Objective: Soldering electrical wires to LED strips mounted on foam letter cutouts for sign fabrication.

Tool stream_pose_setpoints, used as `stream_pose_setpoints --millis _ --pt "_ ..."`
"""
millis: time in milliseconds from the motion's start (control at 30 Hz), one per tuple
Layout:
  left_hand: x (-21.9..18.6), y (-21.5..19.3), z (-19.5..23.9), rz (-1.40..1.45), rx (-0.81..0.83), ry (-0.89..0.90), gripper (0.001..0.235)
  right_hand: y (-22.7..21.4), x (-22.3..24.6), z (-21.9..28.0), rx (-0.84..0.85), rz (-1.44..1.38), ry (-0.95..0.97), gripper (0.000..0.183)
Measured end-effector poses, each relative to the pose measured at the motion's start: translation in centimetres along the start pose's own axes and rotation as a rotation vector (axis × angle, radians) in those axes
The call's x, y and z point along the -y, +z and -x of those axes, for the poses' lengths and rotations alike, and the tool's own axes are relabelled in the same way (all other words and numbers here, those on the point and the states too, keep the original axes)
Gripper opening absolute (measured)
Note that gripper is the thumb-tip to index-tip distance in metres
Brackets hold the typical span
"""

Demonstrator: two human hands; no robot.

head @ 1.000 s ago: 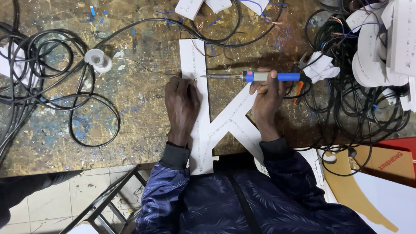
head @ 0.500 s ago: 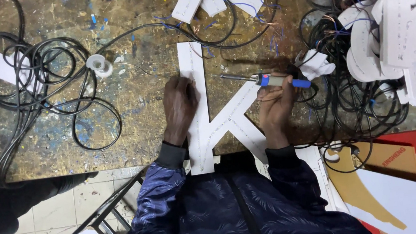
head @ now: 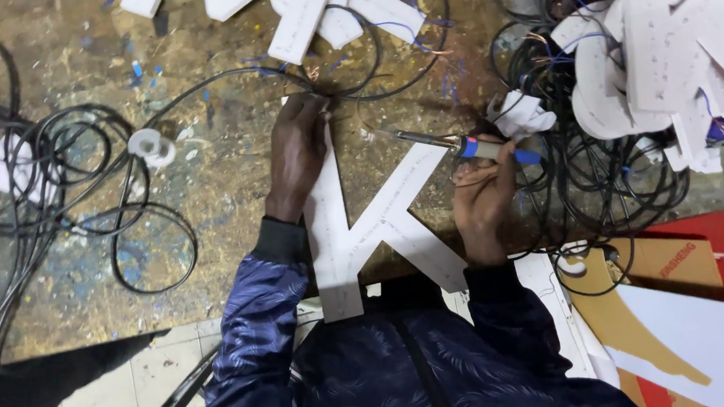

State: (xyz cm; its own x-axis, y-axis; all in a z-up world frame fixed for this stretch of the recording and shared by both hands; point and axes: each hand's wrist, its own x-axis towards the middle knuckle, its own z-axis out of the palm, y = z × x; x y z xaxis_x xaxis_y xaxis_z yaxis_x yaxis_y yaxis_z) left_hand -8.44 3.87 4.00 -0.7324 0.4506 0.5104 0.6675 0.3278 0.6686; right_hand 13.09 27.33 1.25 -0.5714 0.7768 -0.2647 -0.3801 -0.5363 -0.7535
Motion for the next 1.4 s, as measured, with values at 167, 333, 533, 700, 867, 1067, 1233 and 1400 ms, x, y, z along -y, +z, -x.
stream_pose_setpoints --millis 167,333,533,700,867,1067,1233,1400 --pt "0.3 0.1 0.2 0.130 0.010 -0.007 0.013 -0.6 1.2 -0.5 -0.050 -0.015 0.002 0.045" --pt "-2.2 -1.8 -1.1 0.238 -0.067 -0.033 0.009 -0.4 1.3 -1.2 -0.040 -0.053 0.041 0.043" --pt "-1.7 -4.5 -2.1 0.485 -0.293 -0.101 0.010 -2.4 -1.2 -3.0 0.005 -0.025 0.056 0.049" --pt "-1.4 -8.2 -2.3 0.614 -0.404 -0.118 0.023 -0.5 -1.1 -1.6 -0.004 -0.024 0.068 0.054" --pt "-4.2 -10.9 -1.3 0.611 -0.423 -0.213 0.031 -0.8 -1.4 -1.2 0.111 -0.116 -0.035 0.049" --pt "-6.6 -7.5 4.0 0.582 -0.401 -0.502 0.010 -0.6 -1.2 -0.9 0.011 0.024 0.080 0.054" --pt "-7.9 -4.3 7.8 0.604 -0.350 -0.692 0.006 -0.3 -2.2 -0.8 0.043 0.070 0.099 0.057" --pt "-5.4 -1.8 12.3 -0.045 -0.126 -0.386 0.011 0.6 -2.4 -0.7 0.163 0.039 0.139 0.052"
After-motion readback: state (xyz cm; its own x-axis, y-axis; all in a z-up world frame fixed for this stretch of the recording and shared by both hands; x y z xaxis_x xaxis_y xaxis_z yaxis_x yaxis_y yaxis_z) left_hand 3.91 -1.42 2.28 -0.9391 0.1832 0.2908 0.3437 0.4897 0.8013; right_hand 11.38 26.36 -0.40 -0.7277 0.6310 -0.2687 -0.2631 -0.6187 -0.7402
